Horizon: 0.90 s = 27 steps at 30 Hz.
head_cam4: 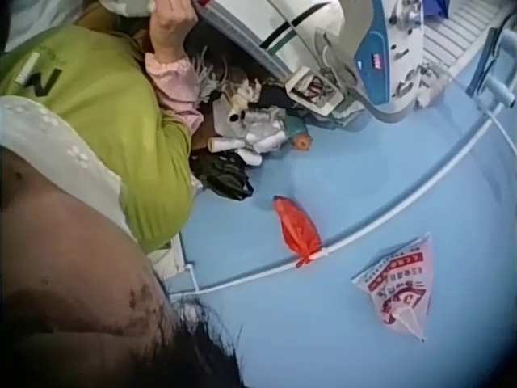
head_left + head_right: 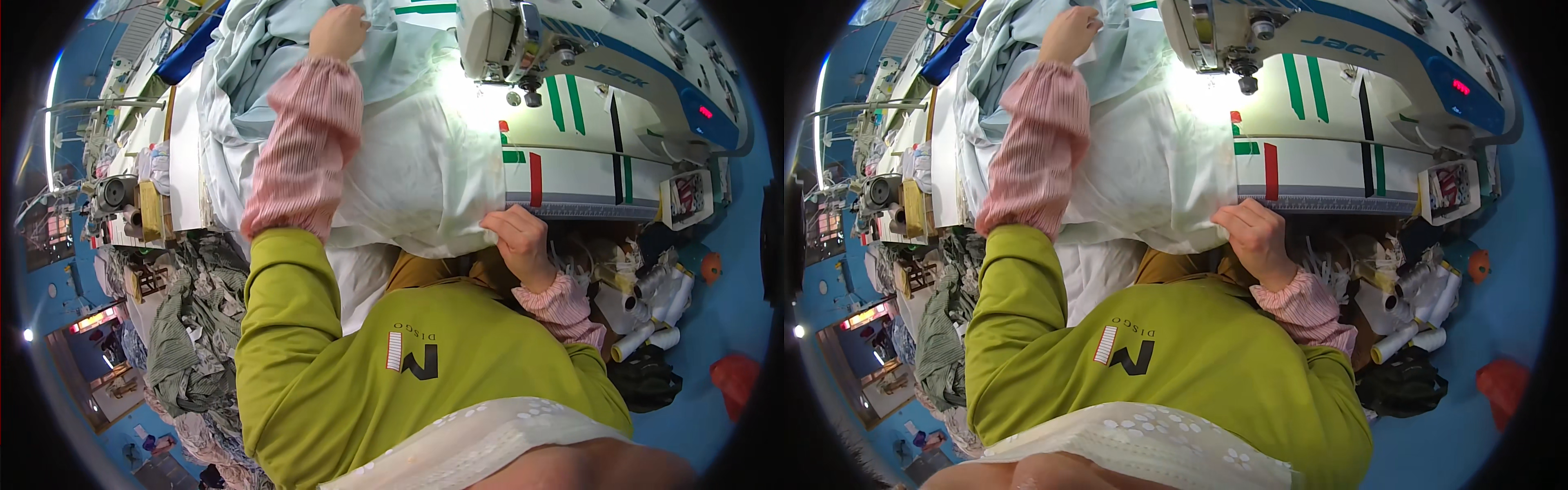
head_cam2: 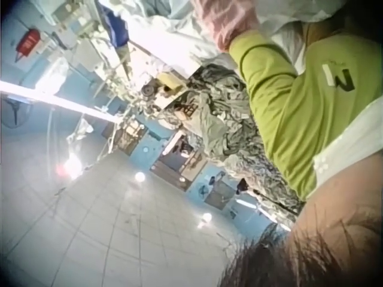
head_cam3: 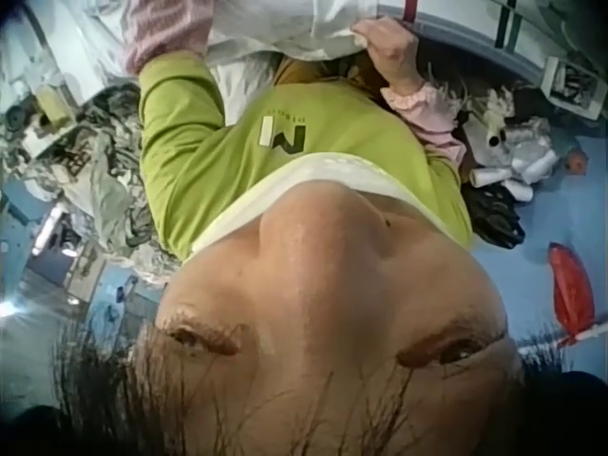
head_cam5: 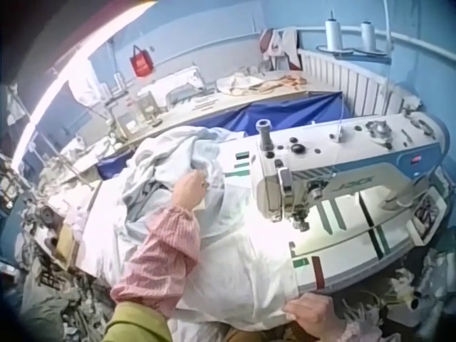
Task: Sewing and assembling white pillowcases using an industrial sewing machine in a factory setting.
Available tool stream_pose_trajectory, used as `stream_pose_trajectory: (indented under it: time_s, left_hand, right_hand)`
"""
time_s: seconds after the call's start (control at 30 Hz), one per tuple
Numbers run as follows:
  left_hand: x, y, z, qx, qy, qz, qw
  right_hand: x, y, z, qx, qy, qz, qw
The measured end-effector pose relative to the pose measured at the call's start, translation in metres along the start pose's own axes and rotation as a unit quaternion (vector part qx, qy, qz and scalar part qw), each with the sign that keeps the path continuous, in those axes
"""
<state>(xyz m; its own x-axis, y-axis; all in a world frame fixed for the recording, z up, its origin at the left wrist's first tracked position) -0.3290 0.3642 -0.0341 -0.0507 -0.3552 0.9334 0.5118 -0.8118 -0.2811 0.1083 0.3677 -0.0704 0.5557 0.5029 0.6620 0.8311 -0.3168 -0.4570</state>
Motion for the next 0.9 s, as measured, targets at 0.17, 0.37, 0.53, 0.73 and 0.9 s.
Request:
stream_pose_trajectory:
  time_s: [0.17,0.37,0.53,0.73,0.9]
  left_hand:
    - [0.015,0.154,0.176,-0.300,0.083,-0.084,0.947]
    - [-0.007,0.189,0.175,-0.299,0.178,-0.026,0.937]
    - [-0.016,0.152,0.160,-0.314,0.176,-0.032,0.932]
    - [-0.033,0.107,0.127,-0.339,0.142,-0.004,0.930]
    - [-0.022,0.063,0.121,-0.304,0.147,-0.078,0.938]
  right_hand:
    - [0.005,0.002,0.004,-0.005,0.018,0.008,1.000]
    - [0.006,-0.016,0.002,0.004,0.044,0.016,0.999]
    - [0.006,-0.042,0.017,-0.016,0.053,0.024,0.998]
    - [-0.004,-0.077,0.042,-0.027,0.040,0.016,0.999]
    - [-0.011,-0.105,0.065,-0.028,0.040,0.009,0.999]
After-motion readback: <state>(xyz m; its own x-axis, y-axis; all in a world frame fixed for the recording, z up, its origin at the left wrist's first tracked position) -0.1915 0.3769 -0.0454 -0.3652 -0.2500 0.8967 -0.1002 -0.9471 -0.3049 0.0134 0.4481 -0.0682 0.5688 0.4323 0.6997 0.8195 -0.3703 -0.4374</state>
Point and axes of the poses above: each hand's wrist, its own y-axis away from the middle knuckle, its own x-axis out of the back of the hand, z = x × y, the point moved 3 cm from there along -y, towards the middle knuckle, and after that the axes turned 5 degrees about y, right-handed, at the moved point
